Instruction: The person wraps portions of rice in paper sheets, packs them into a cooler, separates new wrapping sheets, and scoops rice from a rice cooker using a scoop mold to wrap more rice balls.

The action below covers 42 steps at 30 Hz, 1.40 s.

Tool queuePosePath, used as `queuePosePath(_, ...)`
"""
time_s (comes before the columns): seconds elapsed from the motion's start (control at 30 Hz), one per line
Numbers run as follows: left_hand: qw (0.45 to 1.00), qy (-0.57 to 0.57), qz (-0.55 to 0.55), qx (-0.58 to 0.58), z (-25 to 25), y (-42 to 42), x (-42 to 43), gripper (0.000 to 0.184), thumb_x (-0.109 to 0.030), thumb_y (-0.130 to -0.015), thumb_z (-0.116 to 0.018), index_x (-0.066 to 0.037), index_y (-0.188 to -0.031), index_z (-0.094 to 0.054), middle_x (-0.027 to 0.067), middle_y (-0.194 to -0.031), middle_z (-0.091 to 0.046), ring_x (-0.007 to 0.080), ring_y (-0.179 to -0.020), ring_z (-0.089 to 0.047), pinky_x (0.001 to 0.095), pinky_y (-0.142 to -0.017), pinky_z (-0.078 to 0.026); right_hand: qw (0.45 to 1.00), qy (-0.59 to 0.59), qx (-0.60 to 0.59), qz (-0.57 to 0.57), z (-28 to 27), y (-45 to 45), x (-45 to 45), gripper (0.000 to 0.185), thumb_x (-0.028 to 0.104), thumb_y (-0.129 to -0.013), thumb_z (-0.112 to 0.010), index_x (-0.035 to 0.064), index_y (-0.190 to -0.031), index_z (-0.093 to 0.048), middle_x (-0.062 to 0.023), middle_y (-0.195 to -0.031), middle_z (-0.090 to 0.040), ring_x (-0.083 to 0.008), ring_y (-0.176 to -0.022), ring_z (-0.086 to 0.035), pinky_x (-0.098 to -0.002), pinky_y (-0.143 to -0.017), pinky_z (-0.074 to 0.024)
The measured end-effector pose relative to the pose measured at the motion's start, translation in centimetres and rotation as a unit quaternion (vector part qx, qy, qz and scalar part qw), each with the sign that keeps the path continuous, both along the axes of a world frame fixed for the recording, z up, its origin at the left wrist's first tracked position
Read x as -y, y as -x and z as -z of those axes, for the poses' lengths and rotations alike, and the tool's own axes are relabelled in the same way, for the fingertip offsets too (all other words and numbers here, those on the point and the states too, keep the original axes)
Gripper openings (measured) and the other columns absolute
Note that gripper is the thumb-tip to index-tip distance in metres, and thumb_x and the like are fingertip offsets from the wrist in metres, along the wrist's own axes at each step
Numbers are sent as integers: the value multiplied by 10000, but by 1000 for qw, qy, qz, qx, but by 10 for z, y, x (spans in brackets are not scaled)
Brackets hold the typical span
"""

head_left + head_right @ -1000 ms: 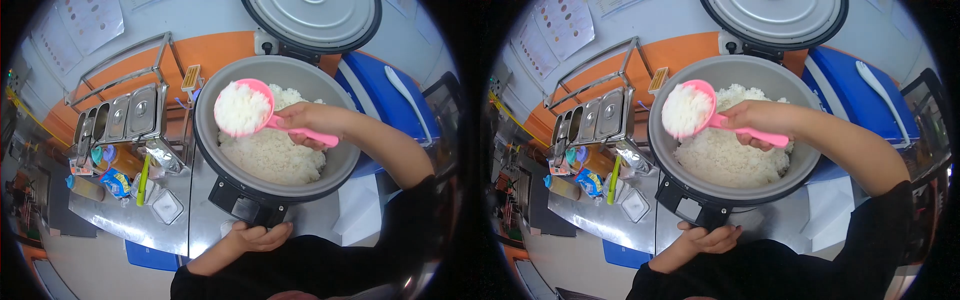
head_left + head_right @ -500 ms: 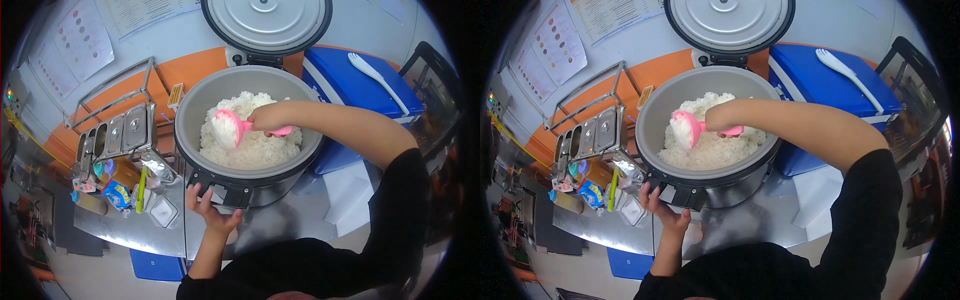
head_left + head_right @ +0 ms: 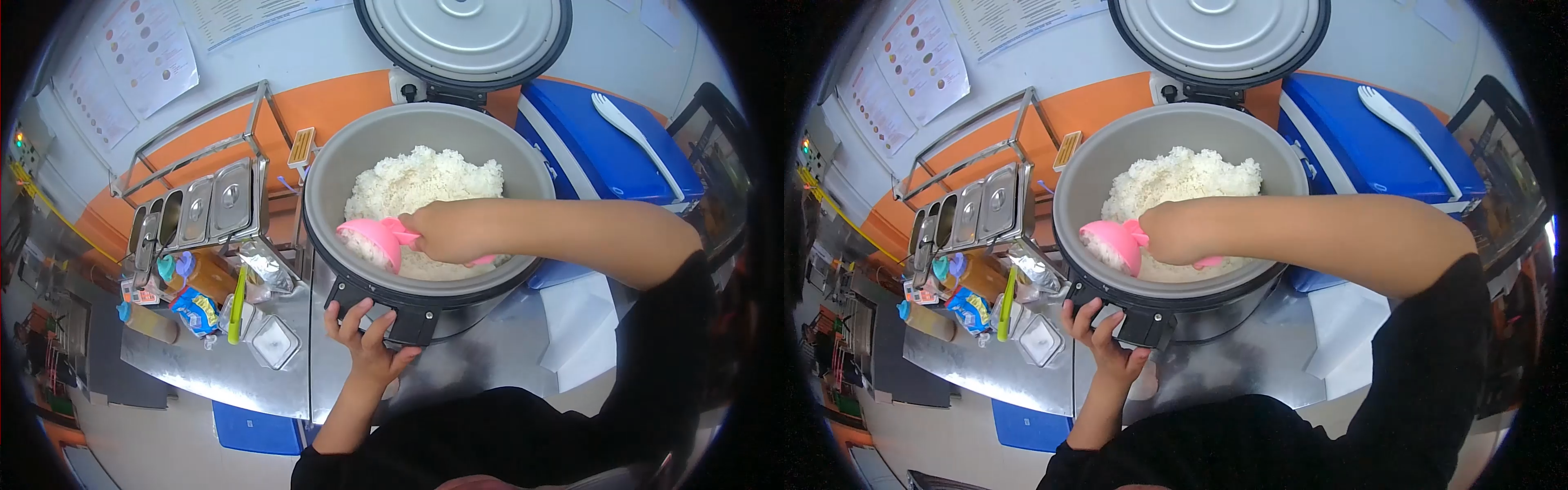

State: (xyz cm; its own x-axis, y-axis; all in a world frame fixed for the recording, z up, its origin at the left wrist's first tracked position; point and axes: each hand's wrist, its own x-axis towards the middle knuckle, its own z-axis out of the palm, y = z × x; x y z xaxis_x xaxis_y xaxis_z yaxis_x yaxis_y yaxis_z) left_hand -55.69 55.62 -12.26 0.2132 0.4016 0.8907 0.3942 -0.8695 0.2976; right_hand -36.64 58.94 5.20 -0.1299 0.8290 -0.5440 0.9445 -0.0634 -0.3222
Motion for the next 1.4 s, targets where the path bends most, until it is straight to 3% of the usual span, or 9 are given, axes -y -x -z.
queuePosePath(0.27, 1000, 7, 4, 0, 1, -1, 2, 526, -627, -815, -485, -203, -1123, -516, 84, -1216, -405, 310, -1216, -246, 524, -1025, -156, 999, 24, -9, 37, -22, 3, 5, 472, 229, -937, -427, 73, -1376, -348, -144, -869, -602, -196, -593, -579, -347, -548, -476)
queuePosePath(0.37, 1000, 2, 12, 0, 2, 0, 2, 521, -623, -816, -488, -203, -1125, -517, 79, -1217, -411, 312, -1216, -246, 521, -1023, -158, 994, 5, -108, 35, 1, -10, -5, 308, 198, -909, -436, -30, -1105, -502, -164, -798, -582, -223, -548, -588, -340, -485, -487)
queuePosePath(0.53, 1000, 4, 12, 1, 0, 0, 2, 514, -604, -818, -502, -191, -1124, -524, 82, -1227, -411, 322, -1221, -235, 509, -1022, -162, 991, 20, -128, 32, -15, -19, 1, 482, 257, -946, -417, 142, -1405, -324, -42, -682, -518, -130, -595, -526, -279, -537, -445)
queuePosePath(0.67, 1000, 4, 23, 1, -2, 1, 0, 521, -594, -820, -507, -177, -1131, -524, 91, -1233, -416, 337, -1225, -239, 506, -1023, -164, 974, 38, -217, 60, -8, -35, -5, 467, 273, -948, -424, 158, -1394, -345, -5, -622, -472, -99, -490, -465, -268, -453, -407)
queuePosePath(0.87, 999, -1, -12, -46, -9, 7, 3, 568, -595, -842, -472, -112, -1141, -482, 151, -1235, -407, 381, -1232, -275, 533, -1037, -147, 871, 55, -448, 192, -27, -67, 13, 282, 338, -935, -465, 134, -1126, -498, 23, -585, -409, -44, -398, -337, -196, -340, -258)
queuePosePath(1.03, 991, -61, -79, 94, 14, -9, 25, 335, -231, -809, -587, -104, -1103, -487, 156, -1214, -427, 365, -1211, -317, 497, -982, -269, 750, 74, -622, 212, -33, -118, 95, 209, 301, -952, -436, 127, -1053, -492, 27, -557, -396, -38, -349, -329, -193, -286, -230)
queuePosePath(1.13, 983, -174, 55, 0, 58, -25, 60, 356, -53, -706, -554, -114, -1051, -496, 135, -1147, -473, 335, -1087, -431, 448, -864, -364, 676, 98, -701, 204, -15, -150, 168, 201, 284, -959, -419, 131, -1066, -493, 19, -555, -399, -49, -328, -323, -200, -269, -226)
queuePosePath(1.2, 977, -94, 154, -109, 61, -53, 95, 304, -13, -667, -549, -111, -954, -540, 82, -954, -554, 287, -889, -528, 423, -763, -399, 630, 125, -725, 248, 7, -172, 219, 201, 281, -964, -409, 123, -1055, -495, 9, -551, -396, -59, -319, -322, -202, -268, -227)
queuePosePath(1.4, 891, 218, 303, -259, 114, -172, 153, 341, -52, -754, -555, -91, -1092, -557, 81, -1122, -565, 269, -1024, -532, 408, -855, -373, 604, 90, -657, 443, 91, -238, 345, 230, 292, -955, -444, 92, -1059, -488, -15, -562, -389, -59, -332, -319, -200, -283, -208)
